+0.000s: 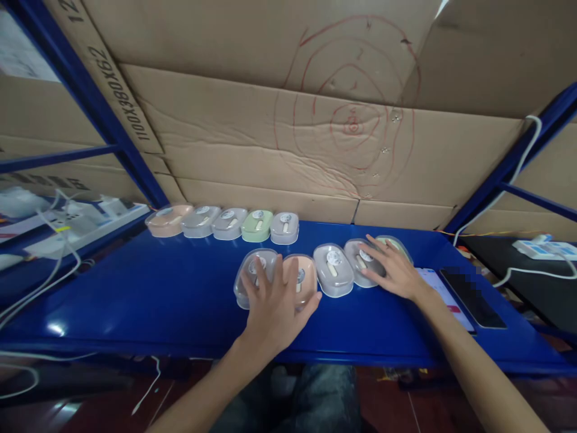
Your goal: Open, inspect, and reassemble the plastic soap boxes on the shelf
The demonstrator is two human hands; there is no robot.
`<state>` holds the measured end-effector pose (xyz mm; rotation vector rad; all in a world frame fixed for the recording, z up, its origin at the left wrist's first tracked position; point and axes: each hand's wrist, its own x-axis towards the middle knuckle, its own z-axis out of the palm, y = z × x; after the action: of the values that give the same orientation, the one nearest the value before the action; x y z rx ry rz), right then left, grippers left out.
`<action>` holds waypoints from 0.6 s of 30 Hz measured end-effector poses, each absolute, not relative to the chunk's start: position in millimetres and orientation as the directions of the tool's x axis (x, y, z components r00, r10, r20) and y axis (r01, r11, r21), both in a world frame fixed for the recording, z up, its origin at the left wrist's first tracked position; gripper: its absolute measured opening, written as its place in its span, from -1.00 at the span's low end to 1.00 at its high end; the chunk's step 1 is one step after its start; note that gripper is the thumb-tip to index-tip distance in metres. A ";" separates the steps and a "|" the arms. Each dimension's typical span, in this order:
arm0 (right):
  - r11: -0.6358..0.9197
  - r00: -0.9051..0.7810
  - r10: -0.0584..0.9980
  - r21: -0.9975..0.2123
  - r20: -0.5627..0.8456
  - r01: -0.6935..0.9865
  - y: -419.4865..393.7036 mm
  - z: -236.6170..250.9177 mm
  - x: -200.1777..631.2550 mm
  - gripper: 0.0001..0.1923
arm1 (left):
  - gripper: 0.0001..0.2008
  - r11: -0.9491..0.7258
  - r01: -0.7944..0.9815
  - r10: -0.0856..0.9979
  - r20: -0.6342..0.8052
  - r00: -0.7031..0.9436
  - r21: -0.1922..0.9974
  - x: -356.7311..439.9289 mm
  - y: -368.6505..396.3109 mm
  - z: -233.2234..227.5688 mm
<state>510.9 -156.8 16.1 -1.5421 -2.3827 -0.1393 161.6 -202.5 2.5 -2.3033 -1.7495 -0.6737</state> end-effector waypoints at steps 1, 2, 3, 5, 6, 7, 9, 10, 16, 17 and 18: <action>0.408 -0.367 0.881 -0.087 0.300 0.909 -149.1 16.3 516.0 -0.31 | -0.16 -0.295 0.945 0.870 0.448 0.205 0.142 165.5 -201.8 3.0; 0.401 -0.359 0.883 -0.089 0.302 0.912 -141.7 16.3 520.2 -0.31 | -0.16 -0.300 0.942 0.871 0.446 0.205 0.152 168.3 -201.8 3.3; 0.397 -0.356 0.884 -0.085 0.304 0.914 -134.8 16.4 523.9 -0.31 | -0.16 -0.311 0.937 0.870 0.444 0.213 0.160 170.4 -202.5 3.5; 0.399 -0.359 0.881 -0.075 0.308 0.914 -122.3 16.6 530.6 -0.31 | -0.15 -0.352 0.921 0.862 0.442 0.250 0.167 173.7 -204.7 3.2; 0.403 -0.364 0.880 -0.073 0.306 0.912 -116.8 16.8 533.9 -0.32 | -0.15 -0.374 0.912 0.856 0.441 0.270 0.166 175.5 -205.7 2.7; 0.406 -0.368 0.879 -0.073 0.304 0.911 -111.7 17.2 537.1 -0.32 | -0.14 -0.392 0.906 0.850 0.440 0.289 0.163 177.7 -206.1 2.0; 0.404 -0.366 0.881 -0.074 0.301 0.912 -102.8 18.1 543.5 -0.33 | -0.14 -0.413 0.898 0.843 0.438 0.313 0.153 183.9 -203.8 0.7; 0.397 -0.360 0.883 -0.071 0.300 0.915 -98.8 18.6 546.9 -0.33 | -0.13 -0.416 0.897 0.842 0.435 0.318 0.149 187.9 -200.9 0.3; 0.315 -0.297 0.914 -0.020 0.276 0.949 -80.4 16.4 576.9 -0.31 | -0.06 -0.413 0.897 0.859 0.392 0.328 0.155 221.1 -166.3 4.3; 0.293 -0.279 0.921 -0.013 0.272 0.956 -78.3 14.6 584.0 -0.30 | -0.05 -0.417 0.894 0.861 0.386 0.332 0.161 227.5 -160.8 5.5; 0.266 -0.254 0.929 -0.007 0.270 0.964 -76.6 12.5 591.5 -0.30 | -0.05 -0.423 0.891 0.860 0.382 0.338 0.166 234.0 -156.2 6.4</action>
<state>591.5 -76.6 12.5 -1.7646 -2.3153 -0.2349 234.0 -156.2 6.4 -2.5093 -1.6458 -0.6442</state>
